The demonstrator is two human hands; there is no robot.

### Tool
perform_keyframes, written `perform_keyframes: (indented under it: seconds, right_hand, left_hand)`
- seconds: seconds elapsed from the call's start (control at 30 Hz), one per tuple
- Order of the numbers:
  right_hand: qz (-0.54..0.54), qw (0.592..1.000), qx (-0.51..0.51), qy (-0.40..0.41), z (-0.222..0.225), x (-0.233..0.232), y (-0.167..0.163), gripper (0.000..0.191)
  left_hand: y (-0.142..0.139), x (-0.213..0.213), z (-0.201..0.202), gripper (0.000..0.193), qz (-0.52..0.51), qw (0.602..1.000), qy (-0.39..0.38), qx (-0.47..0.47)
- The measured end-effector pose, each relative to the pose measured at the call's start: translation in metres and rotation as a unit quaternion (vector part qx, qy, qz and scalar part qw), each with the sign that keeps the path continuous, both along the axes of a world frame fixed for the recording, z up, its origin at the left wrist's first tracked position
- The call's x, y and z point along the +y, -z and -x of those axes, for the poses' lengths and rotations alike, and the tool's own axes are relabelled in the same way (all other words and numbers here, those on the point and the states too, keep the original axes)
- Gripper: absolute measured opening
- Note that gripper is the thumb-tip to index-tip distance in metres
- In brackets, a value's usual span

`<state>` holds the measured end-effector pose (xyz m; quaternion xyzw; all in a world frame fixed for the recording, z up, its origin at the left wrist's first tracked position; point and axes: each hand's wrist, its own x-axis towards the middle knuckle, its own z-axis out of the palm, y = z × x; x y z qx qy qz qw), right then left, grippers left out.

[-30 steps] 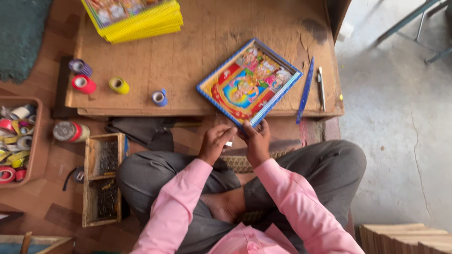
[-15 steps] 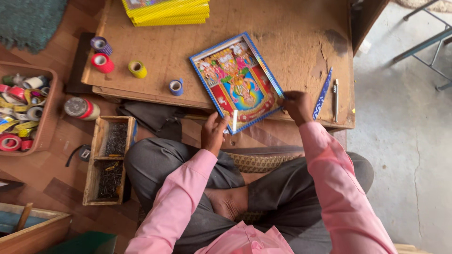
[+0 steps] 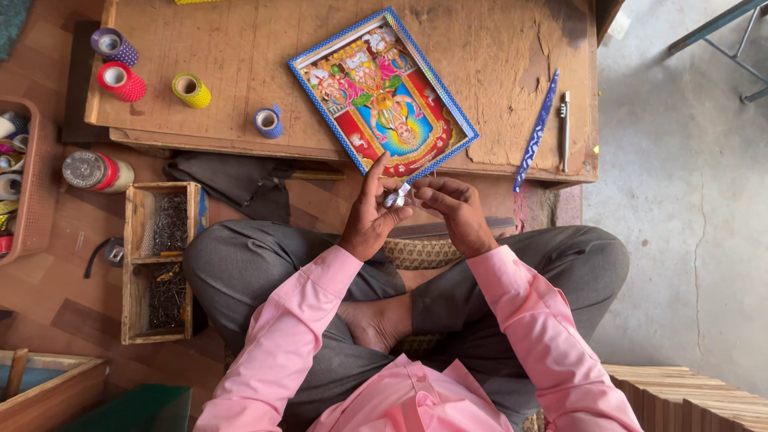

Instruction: The person sits cross-legged and applies blue patterned tape to the edges of a wooden picture frame containing a deity image. They smooth the tape, trim excess with a utility knife, and place a clear plastic sheet over the image before stacking the finished frame.

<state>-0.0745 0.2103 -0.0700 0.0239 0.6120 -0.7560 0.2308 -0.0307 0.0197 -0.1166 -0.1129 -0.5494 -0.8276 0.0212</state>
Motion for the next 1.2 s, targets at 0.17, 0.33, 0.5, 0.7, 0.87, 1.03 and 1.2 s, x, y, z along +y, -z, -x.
perform_keyframes:
  seconds: [0.17,0.33,0.5,0.7,0.87,1.03,1.2]
  right_hand:
    - [0.039,0.999,0.009,-0.030,0.006,-0.002,0.007,0.021]
    - [0.035,0.999,0.011,-0.009,0.007,0.000,0.027,0.013]
    - [0.008,0.999,0.036,0.026,0.005,-0.006,0.034,0.007]
    - [-0.023,0.996,0.039,0.078,0.015,-0.006,0.038,0.006]
    - [-0.167,0.952,0.143,0.211,0.096,0.036,0.035,0.007]
    - [-0.280,0.931,0.121,0.201,0.133,0.053,0.046,0.011]
    - [-0.219,0.946,0.087,0.222,0.131,0.048,0.054,0.011]
  left_hand:
    - [0.001,0.001,0.001,0.102,0.050,0.998,-0.007,-0.036]
    - [0.005,0.005,0.001,0.095,0.044,0.998,-0.002,-0.054]
    - [0.000,0.006,0.002,0.037,0.062,0.991,-0.071,-0.097]
    - [-0.014,-0.002,0.007,0.026,0.163,0.975,-0.121,-0.093]
    - [-0.016,-0.018,0.014,0.030,0.317,0.912,-0.251,-0.069]
    - [-0.003,-0.014,0.024,0.041,0.359,0.887,-0.279,-0.076]
    - [0.005,-0.009,0.026,0.053,0.374,0.877,-0.280,-0.112]
